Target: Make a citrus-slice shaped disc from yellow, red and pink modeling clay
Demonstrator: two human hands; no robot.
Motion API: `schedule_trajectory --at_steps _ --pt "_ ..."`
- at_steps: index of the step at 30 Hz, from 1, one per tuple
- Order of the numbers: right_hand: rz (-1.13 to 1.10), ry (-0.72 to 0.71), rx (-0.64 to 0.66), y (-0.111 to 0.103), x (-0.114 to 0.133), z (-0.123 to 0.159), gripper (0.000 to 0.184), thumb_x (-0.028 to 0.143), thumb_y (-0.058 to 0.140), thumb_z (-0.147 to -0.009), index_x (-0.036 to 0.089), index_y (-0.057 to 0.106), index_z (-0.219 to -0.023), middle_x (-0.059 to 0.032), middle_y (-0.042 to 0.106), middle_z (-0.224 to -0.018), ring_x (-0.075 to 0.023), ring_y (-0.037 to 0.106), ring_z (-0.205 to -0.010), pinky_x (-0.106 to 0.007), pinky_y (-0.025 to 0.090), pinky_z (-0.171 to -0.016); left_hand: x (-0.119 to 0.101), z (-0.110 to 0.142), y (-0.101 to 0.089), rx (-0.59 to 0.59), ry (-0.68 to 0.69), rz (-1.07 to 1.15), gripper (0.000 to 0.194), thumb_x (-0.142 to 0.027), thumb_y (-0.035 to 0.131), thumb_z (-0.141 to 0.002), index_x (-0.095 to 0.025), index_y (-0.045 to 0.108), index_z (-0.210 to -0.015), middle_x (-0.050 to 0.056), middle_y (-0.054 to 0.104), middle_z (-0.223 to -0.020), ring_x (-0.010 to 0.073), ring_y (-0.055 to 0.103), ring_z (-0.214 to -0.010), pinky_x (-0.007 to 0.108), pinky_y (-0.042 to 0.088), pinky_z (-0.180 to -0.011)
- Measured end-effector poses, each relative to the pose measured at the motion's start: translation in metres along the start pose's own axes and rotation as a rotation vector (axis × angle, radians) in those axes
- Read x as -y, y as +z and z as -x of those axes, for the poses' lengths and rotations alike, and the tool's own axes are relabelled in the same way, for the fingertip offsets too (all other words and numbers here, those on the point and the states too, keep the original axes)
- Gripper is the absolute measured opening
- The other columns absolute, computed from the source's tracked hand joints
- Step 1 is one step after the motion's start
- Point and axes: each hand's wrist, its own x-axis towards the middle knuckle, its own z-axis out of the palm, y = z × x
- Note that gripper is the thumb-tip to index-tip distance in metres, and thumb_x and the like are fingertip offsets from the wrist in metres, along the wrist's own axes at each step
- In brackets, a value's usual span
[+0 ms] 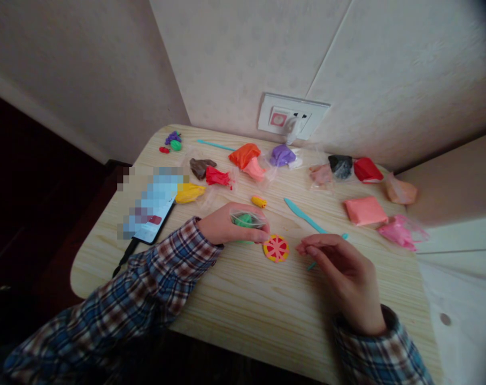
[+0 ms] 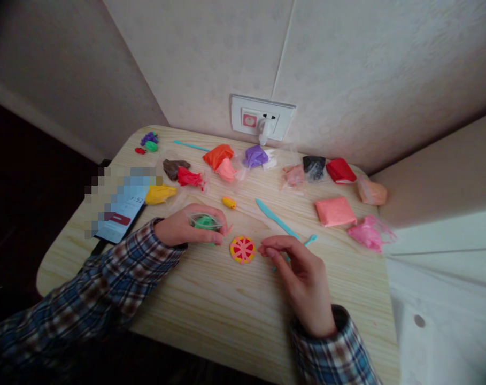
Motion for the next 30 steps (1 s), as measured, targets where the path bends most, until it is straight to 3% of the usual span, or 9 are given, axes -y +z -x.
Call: schedule_trajectory --at_steps 6,13,30 --pt "0.190 -0.099 0.070 -0.0002 -0.0021 -0.0002 0.013 0.019 0.053 -0.085 0.023 0.064 -0.091 -0.0011 0.066 -0.086 -0.0142 0.061 -0.082 -0.028 0.050 -0.072 0.0009 0.0001 -0.0002 0.003 -0.005 0.000 0.011 -0.020 0.069 -0.064 -0.012 0.061 -0.067 -0.004 0.058 -0.063 0.0067 0.051 -0.061 0.019 0.040 -0.063" --pt "0.567 -0.451 0.143 -0.0030 -0.0057 0.0011 0.032 0.006 0.047 -0.084 0.023 0.062 -0.106 -0.0050 0.058 -0.088 -0.0177 0.051 -0.085 -0.033 0.044 -0.071 0.0012 -0.0002 -0.0005 0.003 0.002 0.012 0.010 -0.018 0.068 -0.064 -0.012 0.061 -0.067 -0.004 0.058 -0.062 0.0064 0.051 -0.060 0.019 0.040 -0.061" --pt "0.648 -0.508 0.235 0.0001 -0.0077 0.0003 0.036 0.011 0.047 -0.087 0.025 0.056 -0.119 -0.0063 0.059 -0.090 -0.0195 0.050 -0.084 -0.035 0.044 -0.070 -0.0022 0.0005 0.0008 -0.006 -0.016 -0.007 0.011 -0.020 0.068 -0.065 -0.012 0.060 -0.067 -0.005 0.056 -0.061 0.0065 0.049 -0.060 0.020 0.039 -0.062"
